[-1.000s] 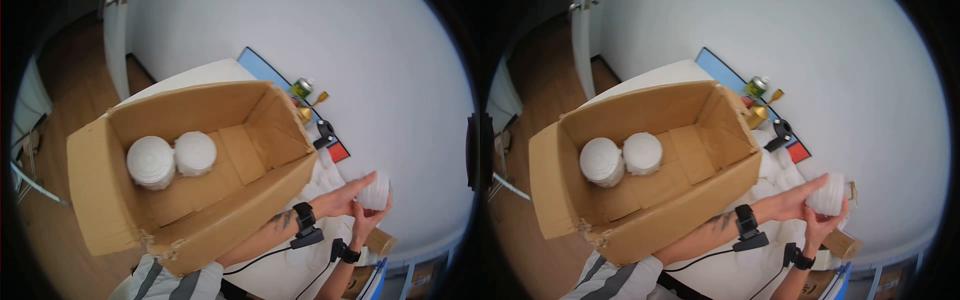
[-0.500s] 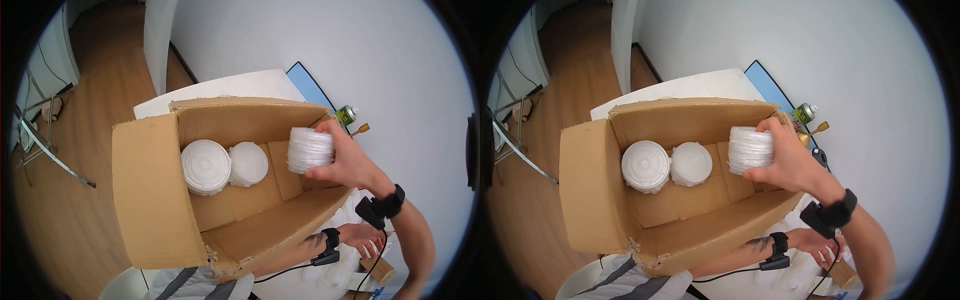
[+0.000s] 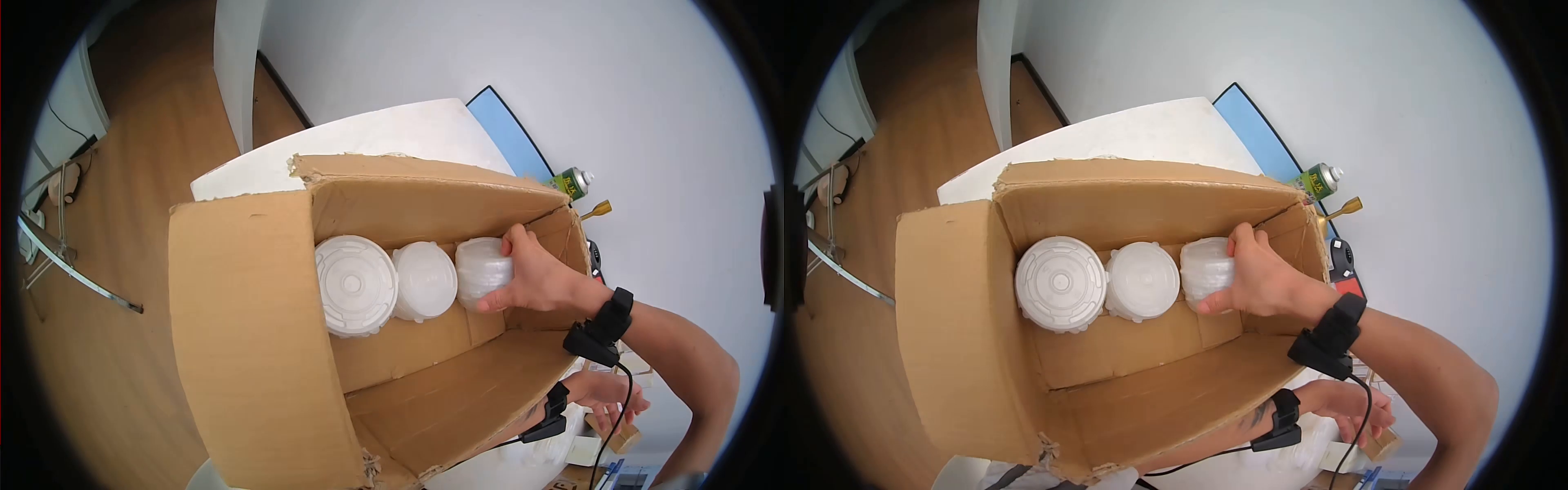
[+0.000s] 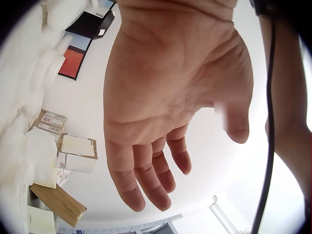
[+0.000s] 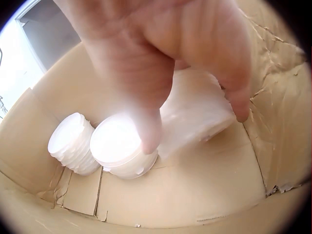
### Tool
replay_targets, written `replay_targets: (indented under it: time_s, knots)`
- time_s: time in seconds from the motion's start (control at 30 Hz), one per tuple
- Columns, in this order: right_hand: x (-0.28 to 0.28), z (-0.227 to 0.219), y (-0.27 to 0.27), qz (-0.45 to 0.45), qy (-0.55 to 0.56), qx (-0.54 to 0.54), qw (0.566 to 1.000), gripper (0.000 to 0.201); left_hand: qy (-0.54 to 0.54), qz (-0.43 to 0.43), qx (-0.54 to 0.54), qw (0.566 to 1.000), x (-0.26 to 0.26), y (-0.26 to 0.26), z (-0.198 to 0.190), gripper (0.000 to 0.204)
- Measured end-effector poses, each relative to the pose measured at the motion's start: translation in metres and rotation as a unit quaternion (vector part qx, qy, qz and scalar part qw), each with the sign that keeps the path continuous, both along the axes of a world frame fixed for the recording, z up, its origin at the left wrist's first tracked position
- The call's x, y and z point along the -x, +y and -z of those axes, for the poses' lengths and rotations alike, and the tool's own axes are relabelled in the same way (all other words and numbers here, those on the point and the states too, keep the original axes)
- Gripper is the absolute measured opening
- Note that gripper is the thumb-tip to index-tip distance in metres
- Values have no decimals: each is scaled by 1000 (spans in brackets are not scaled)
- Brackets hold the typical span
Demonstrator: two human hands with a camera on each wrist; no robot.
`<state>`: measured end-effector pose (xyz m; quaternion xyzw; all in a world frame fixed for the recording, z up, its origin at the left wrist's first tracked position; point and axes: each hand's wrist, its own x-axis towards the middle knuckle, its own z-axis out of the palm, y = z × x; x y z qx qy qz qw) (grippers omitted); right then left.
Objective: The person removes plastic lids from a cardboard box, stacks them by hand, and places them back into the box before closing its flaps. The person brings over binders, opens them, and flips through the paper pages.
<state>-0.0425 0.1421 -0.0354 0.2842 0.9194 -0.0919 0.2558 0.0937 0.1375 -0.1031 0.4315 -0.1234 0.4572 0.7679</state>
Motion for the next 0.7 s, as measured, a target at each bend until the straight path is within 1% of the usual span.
replay_targets:
  time_s: [0.03,0.1,0.13,0.2,0.23,0.3,0.33,0.4,0.43,0.47,0.5,0.53,0.57,0.63,0.67,0.7]
  knots:
    - [1,-3,-1,2,-3,-1,1000,100,-1,-3,-2,1000,2,-1,-2,39]
    - [-2,-8,0,-22,-80,25,996,99,-3,-9,-6,1000,2,-3,-5,39]
    - [-5,-10,1,-20,-81,25,996,99,-3,-12,-8,1000,1,-4,-6,39]
    - [-11,-18,2,-83,-221,74,969,94,1,-19,-11,1000,-3,-5,-7,39]
    - [-15,-22,3,-82,-221,74,969,94,3,-23,-13,1000,-5,-5,-8,39]
    - [-21,-29,2,-126,-153,48,979,78,6,-30,-16,999,-7,-4,-9,39]
    - [-20,-36,-2,-125,-156,51,979,78,6,-34,-16,999,-9,-4,-10,39]
    - [-8,-53,-11,-125,-180,-61,974,63,10,-43,-14,999,-9,-4,-7,39]
    - [-2,-60,-17,-127,-180,-57,974,63,13,-48,-11,999,-9,-5,-5,39]
    - [5,-66,-23,-73,-260,8,963,63,16,-52,-9,998,-8,-5,-3,39]
    - [11,-69,-25,-20,-337,72,939,64,19,-59,-8,998,-7,-6,-2,39]
    - [16,-64,-20,-35,-435,173,883,78,22,-66,-8,998,-6,-5,-1,39]
    - [12,-59,-21,-37,-437,173,882,78,22,-73,-8,997,-4,-5,-2,39]
    - [-7,-44,-27,-26,-427,245,870,89,27,-85,-9,996,-1,-5,-1,39]
    - [-15,-36,-24,-31,-429,250,867,96,30,-89,-9,996,0,-5,0,39]
    - [-17,-34,-25,-31,-428,251,868,96,34,-93,-10,995,0,-5,0,39]
